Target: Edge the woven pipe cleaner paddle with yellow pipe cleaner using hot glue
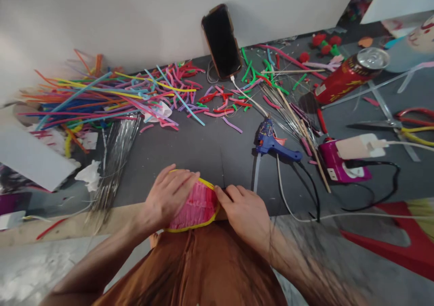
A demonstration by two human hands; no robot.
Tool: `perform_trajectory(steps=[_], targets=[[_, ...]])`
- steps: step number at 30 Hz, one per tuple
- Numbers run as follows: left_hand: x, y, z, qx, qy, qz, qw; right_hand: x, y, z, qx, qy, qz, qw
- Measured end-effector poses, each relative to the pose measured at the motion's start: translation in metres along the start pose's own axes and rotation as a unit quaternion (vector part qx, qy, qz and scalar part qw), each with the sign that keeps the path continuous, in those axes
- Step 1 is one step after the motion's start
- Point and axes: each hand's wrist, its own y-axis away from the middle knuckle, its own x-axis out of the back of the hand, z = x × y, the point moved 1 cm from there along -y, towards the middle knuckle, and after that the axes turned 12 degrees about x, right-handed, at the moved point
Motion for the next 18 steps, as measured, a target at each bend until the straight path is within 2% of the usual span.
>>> perform_trajectory(steps=[3,5,11,14,18], targets=[[0.008,0.003,-0.014,0.076,0.011,0.016,0.997,0.0,0.0,0.0,0.005,0.003,0.008,1.0],[0.008,0.006,-0.016,0.086,0.014,0.021,0.996,-0.001,0.0,0.001,0.01,0.006,0.013,1.0],[-0.009,0.012,0.007,-0.06,0.03,-0.033,0.997,-0.002,-0.001,0.002,0.013,0.017,0.035,0.999],[-0.015,0.012,0.013,-0.073,0.012,-0.067,0.995,-0.002,-0.001,0.002,0.015,0.014,0.047,0.999],[-0.02,0.013,0.011,-0.077,0.013,-0.074,0.994,-0.002,-0.001,0.002,0.016,-0.003,0.051,0.999]])
